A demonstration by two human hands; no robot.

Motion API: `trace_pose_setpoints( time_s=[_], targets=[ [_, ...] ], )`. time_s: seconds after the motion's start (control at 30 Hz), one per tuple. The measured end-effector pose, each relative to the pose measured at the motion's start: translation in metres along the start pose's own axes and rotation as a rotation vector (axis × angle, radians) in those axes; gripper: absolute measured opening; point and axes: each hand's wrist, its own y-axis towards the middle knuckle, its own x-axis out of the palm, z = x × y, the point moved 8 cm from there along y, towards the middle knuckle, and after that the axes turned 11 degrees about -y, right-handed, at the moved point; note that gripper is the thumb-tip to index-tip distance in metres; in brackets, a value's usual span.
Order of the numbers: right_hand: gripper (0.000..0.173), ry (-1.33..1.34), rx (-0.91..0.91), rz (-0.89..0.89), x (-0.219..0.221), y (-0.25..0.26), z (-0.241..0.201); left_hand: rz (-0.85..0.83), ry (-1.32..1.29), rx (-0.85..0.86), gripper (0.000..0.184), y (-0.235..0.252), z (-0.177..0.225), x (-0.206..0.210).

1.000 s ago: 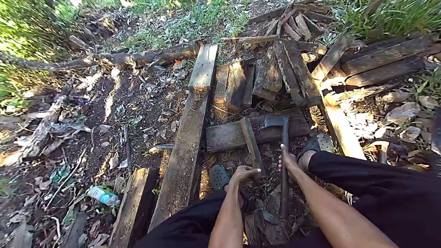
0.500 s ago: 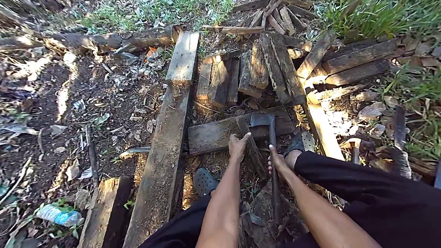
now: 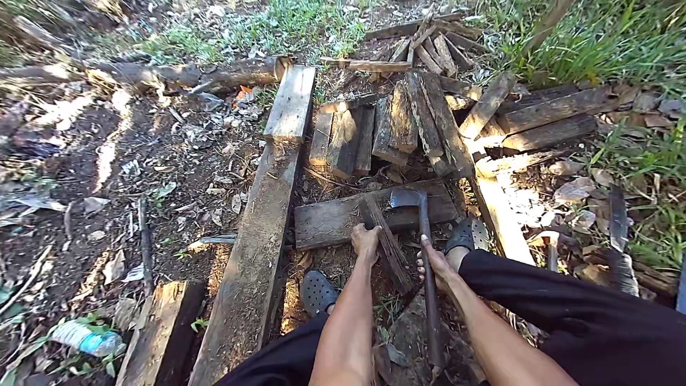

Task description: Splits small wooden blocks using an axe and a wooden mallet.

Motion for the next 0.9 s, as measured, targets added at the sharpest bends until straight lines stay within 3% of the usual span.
trace_pose_setpoints(
  time_s=[0.07, 0.17, 0.33, 0.43, 0.53, 0.63, 0.77, 0.9],
  targets=[
    [0.06, 0.001, -0.033, 0.017, 0.002, -0.01, -0.013, 0.021, -0.152, 0.114, 0.031, 0.001, -0.005, -0.023],
    [0.056, -0.079, -0.125, 0.054, 0.01, -0.029, -0.038, 0.017, -0.379, 0.286, 0.029, -0.016, 0.023, -0.073],
    [0.054, -0.233, -0.354, 0.031, 0.038, -0.076, -0.086, 0.092, -0.376, 0.571, 0.032, -0.035, 0.1, -0.16],
    [0.05, -0.294, -0.547, -0.014, 0.062, -0.118, -0.125, 0.148, -0.44, 0.692, 0.037, -0.031, 0.126, -0.193],
    [0.049, -0.332, -0.72, -0.047, 0.085, -0.165, -0.157, 0.117, -0.47, 0.766, 0.039, -0.032, 0.126, -0.203],
    [0.044, -0.321, -0.9, -0.107, 0.108, -0.215, -0.172, 0.096, -0.364, 0.767, 0.038, -0.034, 0.093, -0.197],
    [0.035, -0.357, -1.016, -0.148, 0.133, -0.268, -0.161, 0.132, -0.4, 0.704, 0.04, -0.012, 0.077, -0.196],
    [0.047, -0.449, -1.046, -0.156, 0.146, -0.284, -0.139, 0.083, -0.36, 0.697, 0.035, -0.014, 0.081, -0.193]
  ],
)
